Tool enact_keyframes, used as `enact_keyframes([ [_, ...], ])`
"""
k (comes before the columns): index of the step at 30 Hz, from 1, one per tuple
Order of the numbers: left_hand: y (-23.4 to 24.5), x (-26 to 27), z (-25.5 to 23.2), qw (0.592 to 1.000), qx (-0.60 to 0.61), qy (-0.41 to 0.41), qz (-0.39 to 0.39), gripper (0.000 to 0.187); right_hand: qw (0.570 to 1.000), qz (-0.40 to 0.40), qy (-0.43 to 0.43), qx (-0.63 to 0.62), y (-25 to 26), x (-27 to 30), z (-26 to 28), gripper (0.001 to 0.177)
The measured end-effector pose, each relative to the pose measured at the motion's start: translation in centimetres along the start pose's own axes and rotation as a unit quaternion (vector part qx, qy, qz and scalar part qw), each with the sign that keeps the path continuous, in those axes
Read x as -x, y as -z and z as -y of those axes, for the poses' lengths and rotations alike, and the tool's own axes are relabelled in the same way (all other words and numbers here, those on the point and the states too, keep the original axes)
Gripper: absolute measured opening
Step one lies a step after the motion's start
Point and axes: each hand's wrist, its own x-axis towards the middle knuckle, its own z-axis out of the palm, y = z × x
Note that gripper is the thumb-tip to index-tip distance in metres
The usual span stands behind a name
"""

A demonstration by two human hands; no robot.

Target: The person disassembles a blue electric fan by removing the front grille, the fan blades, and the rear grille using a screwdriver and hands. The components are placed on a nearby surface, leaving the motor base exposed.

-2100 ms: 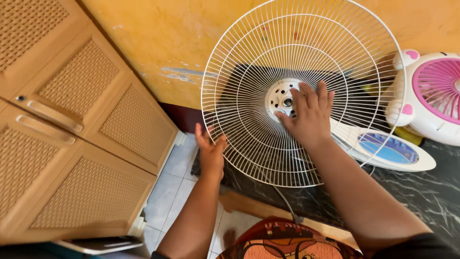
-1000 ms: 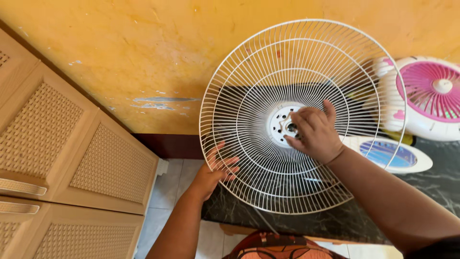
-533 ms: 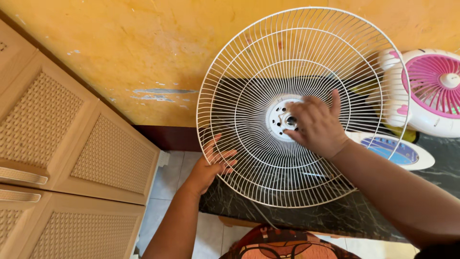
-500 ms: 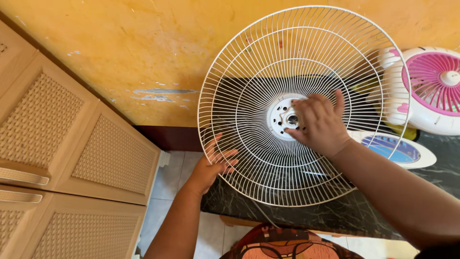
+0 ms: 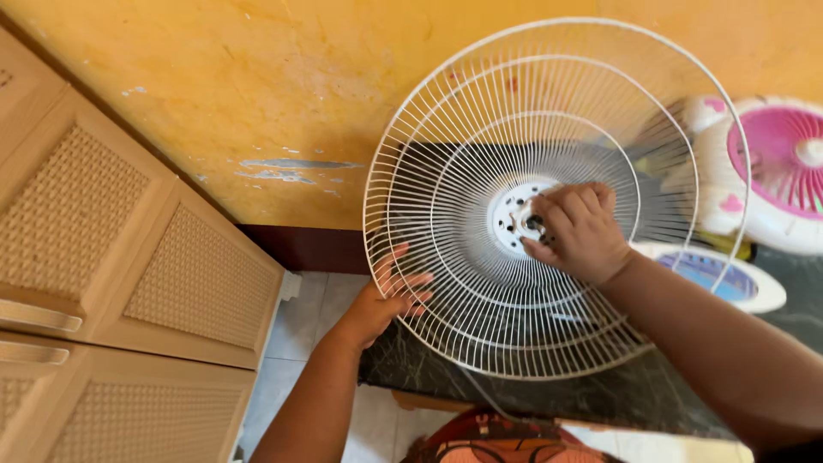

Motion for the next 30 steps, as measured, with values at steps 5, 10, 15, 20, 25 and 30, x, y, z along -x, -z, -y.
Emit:
enact_keyframes([
  [5, 0.8, -0.5, -0.3, 0.999, 0.016, -0.005, 0.031, 0.092, 0.998, 0.025, 0.047, 0.018, 0.2, -0.6, -1.1, 0.061],
  [10, 1.3, -0.6, -1.0, 0.999, 0.010, 0.004, 0.033, 0.092, 0.990, 0.071, 0.122, 0.028, 0.8, -1.9, -2.4, 0.058],
  [15, 1.5, -1.0, -2.0, 0.998, 0.025, 0.004, 0.052, 0.092, 0.937, 0.241, 0.246, 0.059, 2.4, -6.3, -3.7, 0.064],
  [20, 0.7, -0.7, -1.9, 1.000, -0.013, 0.001, 0.007, 0.091, 0.894, 0.376, 0.211, 0.121, 4.7, -9.6, -3.7, 0.051],
  [25, -1.0, 0.1, -0.2, 0.999, -0.005, -0.017, -0.041, 0.089, 0.951, 0.285, -0.115, -0.020, 4.9, -5.4, -2.3, 0.059],
  [30, -2.7, 0.5, 1.4, 0.996, 0.017, -0.024, -0.089, 0.085, 0.956, -0.033, -0.250, -0.152, 1.0, 1.8, 2.1, 0.078],
])
